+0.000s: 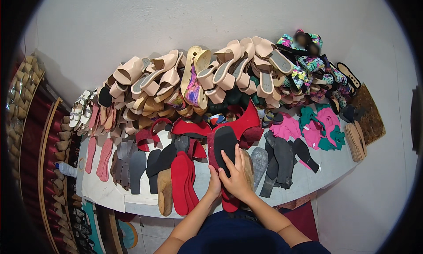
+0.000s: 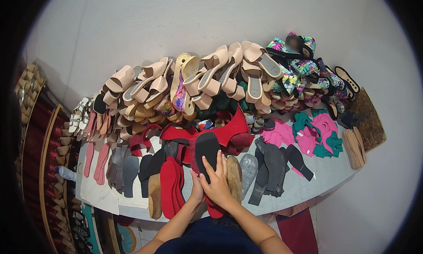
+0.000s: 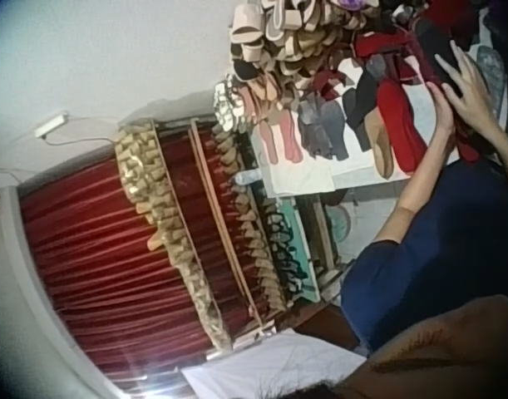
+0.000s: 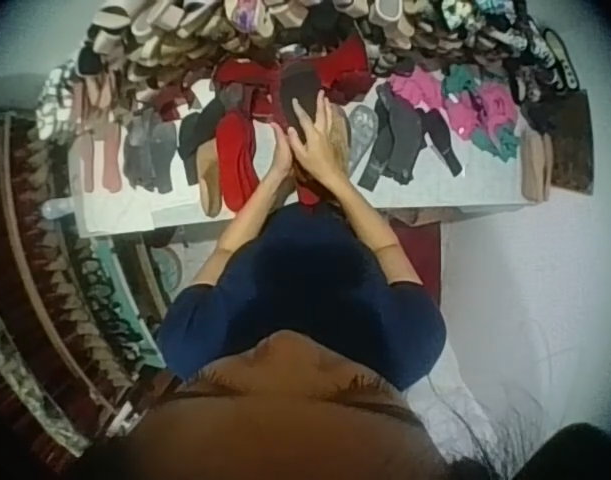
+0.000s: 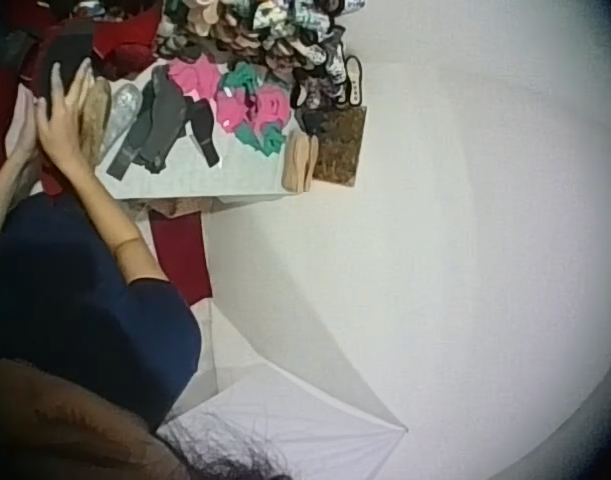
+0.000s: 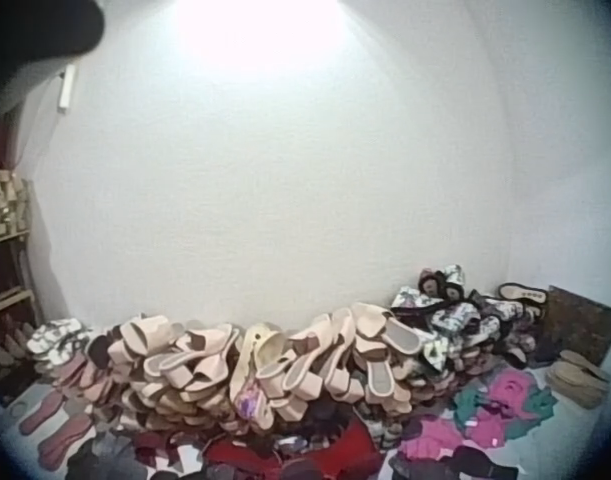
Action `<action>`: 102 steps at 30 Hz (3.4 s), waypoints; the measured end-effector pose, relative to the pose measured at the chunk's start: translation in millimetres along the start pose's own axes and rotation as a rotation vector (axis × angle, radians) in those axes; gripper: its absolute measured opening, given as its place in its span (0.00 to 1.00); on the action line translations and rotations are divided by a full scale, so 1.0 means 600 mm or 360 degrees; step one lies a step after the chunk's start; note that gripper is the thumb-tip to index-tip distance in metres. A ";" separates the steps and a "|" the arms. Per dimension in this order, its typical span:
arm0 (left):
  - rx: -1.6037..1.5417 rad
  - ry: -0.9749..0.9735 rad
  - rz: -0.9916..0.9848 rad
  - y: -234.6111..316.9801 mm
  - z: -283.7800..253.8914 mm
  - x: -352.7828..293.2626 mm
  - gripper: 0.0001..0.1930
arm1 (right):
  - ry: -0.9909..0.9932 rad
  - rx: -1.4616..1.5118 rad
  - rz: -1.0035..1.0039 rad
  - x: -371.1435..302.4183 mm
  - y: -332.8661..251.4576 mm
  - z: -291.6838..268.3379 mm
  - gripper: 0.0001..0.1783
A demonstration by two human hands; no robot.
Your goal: Assembling shoe uppers on wooden lasts and preparing them for further manufacturing steps on a workshop table.
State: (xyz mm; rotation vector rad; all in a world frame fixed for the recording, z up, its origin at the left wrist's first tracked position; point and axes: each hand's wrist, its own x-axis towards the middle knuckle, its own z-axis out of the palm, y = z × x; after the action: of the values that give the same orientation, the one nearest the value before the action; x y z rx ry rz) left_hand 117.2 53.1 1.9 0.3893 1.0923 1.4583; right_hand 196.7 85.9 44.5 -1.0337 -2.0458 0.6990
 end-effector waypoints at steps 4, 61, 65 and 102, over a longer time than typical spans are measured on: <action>-0.0075 -0.0090 -0.0105 -0.011 -0.015 0.001 0.42 | -0.0049 0.0092 -0.0009 -0.001 -0.008 0.005 0.28; 0.0153 -0.0642 -0.0102 0.029 -0.007 -0.007 0.13 | 0.0407 -0.0666 -0.0268 0.198 0.044 -0.032 0.20; 0.0144 -0.0657 -0.0127 0.030 -0.008 -0.005 0.13 | 0.0466 -0.0646 -0.0340 0.203 0.045 -0.030 0.19; 0.0111 -0.0707 -0.0319 0.034 -0.022 0.017 0.09 | 0.0191 -0.0516 0.0278 0.216 0.063 -0.002 0.32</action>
State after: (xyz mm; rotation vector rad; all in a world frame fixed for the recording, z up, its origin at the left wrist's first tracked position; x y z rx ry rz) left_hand 92.5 60.1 8.0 0.6027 0.7977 1.0905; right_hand 161.3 214.4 64.5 -1.4168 -2.0208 0.3852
